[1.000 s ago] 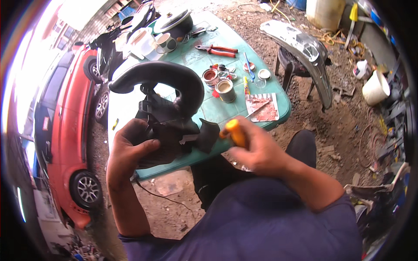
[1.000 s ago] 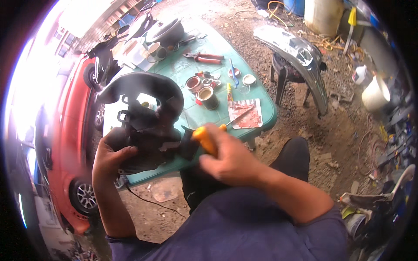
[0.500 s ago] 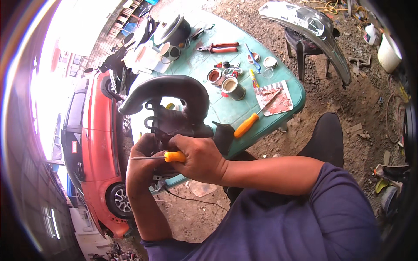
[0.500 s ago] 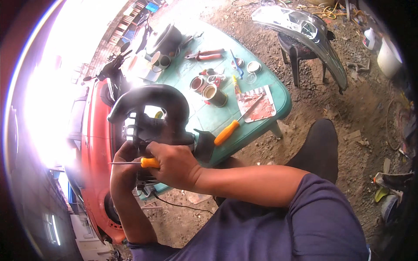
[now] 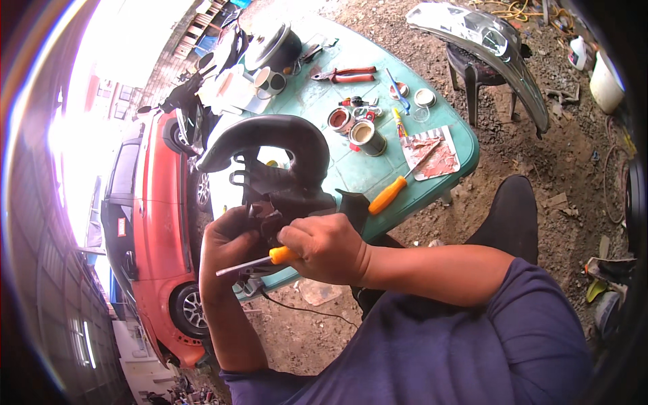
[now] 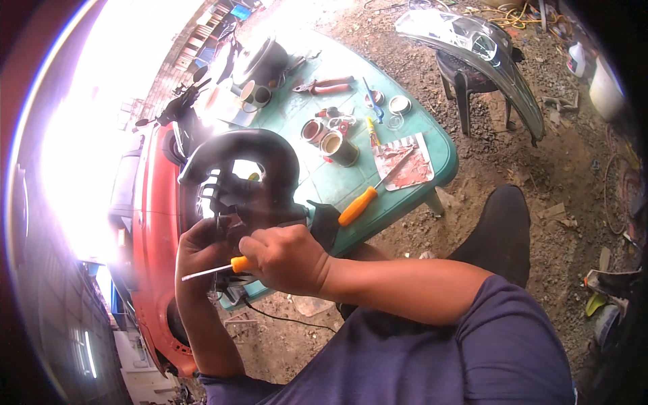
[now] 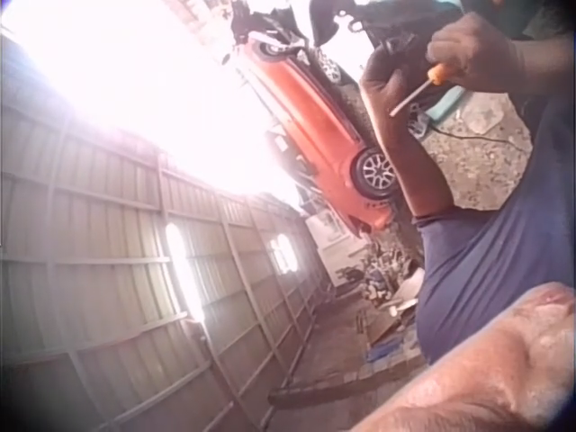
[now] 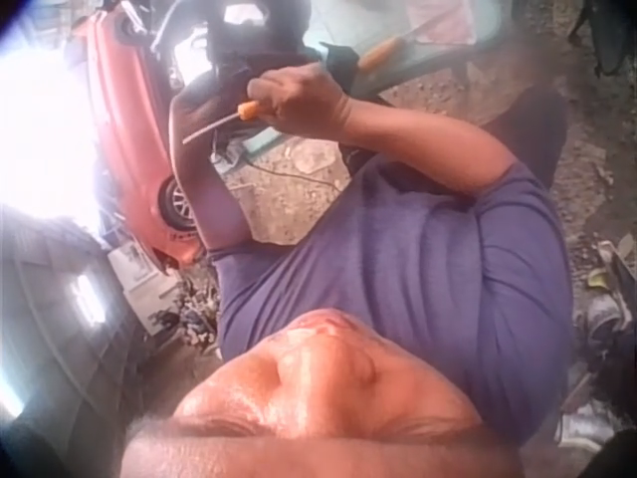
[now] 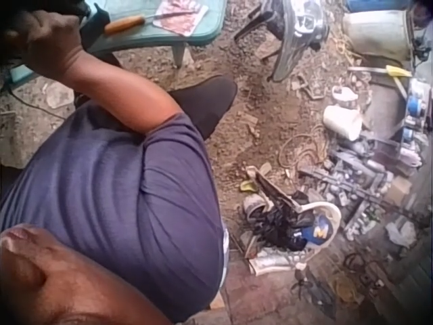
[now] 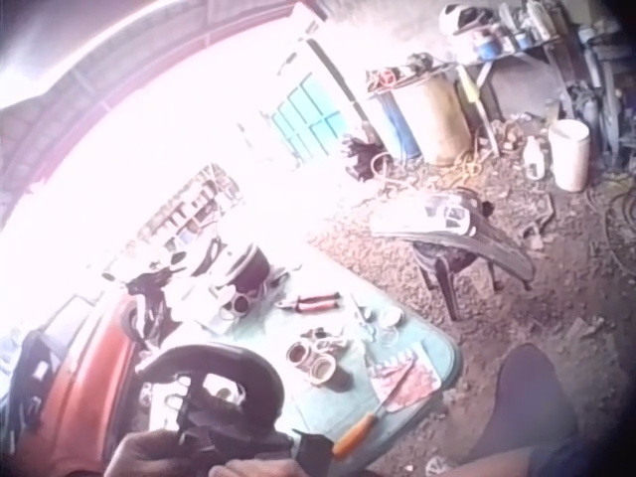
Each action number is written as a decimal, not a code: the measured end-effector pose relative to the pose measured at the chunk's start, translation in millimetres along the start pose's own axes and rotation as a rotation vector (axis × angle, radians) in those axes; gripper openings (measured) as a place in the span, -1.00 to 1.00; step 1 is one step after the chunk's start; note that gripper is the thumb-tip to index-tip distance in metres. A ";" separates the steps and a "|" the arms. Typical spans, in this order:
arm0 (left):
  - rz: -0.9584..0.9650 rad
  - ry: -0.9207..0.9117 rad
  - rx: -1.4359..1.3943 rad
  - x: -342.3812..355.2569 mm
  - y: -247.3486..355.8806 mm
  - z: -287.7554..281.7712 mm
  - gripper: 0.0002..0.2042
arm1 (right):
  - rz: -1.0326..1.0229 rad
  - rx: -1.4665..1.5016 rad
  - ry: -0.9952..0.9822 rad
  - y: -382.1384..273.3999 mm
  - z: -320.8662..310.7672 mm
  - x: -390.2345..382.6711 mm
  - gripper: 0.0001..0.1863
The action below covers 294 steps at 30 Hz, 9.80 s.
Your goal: Sanding a plastic car intake component by hand with sandpaper.
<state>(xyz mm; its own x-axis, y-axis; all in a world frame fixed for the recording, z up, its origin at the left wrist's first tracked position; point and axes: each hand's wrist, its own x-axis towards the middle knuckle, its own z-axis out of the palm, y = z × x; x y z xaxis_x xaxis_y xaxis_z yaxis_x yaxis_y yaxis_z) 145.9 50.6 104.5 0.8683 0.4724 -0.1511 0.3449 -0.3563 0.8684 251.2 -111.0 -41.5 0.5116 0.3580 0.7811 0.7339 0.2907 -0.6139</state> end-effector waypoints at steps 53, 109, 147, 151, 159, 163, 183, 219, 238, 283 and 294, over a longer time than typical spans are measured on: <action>-0.100 -0.013 -0.378 -15.2 -69.2 -46.7 -0.37 | 0.142 0.103 -0.660 30.5 44.6 110.6 -0.74; -0.088 -0.061 -0.447 -41.1 -64.4 -24.8 -0.43 | 0.185 0.168 -0.754 1.9 17.9 109.2 -0.79; 0.092 0.136 -0.405 -122.8 -56.1 50.3 -0.59 | -0.029 0.279 -0.662 -42.0 -27.9 40.6 -0.80; 0.059 0.151 -0.388 -128.8 -59.4 56.7 -0.44 | 0.001 0.264 -0.692 -44.7 -30.4 38.8 -0.78; 0.031 0.095 -0.212 -134.4 -58.5 56.5 -0.44 | -0.015 0.311 -0.744 -38.2 -35.2 42.3 -0.64; 0.020 0.134 -0.072 -132.3 -62.0 57.4 -0.44 | -0.021 0.267 -0.770 -41.4 -31.6 43.7 -0.67; 0.036 0.201 -0.506 -131.7 -59.7 60.6 -0.59 | 0.126 0.309 -0.757 -50.3 -33.3 31.4 -0.66; -0.039 0.197 -0.448 -163.0 -28.3 72.4 -0.60 | 0.299 0.316 -0.803 -75.3 -143.8 12.3 -0.17; -0.151 0.316 -0.655 -131.4 -48.8 69.9 -0.58 | 0.178 0.135 -0.822 -67.0 -115.5 -21.6 -0.34; -0.160 0.245 -0.656 -115.0 -54.2 41.4 -0.67 | -0.017 0.088 -0.685 -20.6 -20.2 56.0 -0.84; -0.135 0.236 -0.607 -113.9 -52.4 52.2 -0.60 | 0.200 0.188 -0.772 -29.2 -37.9 67.6 -0.84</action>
<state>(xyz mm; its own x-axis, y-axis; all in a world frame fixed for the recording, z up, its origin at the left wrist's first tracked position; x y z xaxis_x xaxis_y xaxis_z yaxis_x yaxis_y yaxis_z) 47.6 -26.6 51.6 0.7065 0.6696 -0.2291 0.1231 0.2026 0.9715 281.2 -128.9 33.6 0.1226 0.9089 0.3985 0.5394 0.2760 -0.7955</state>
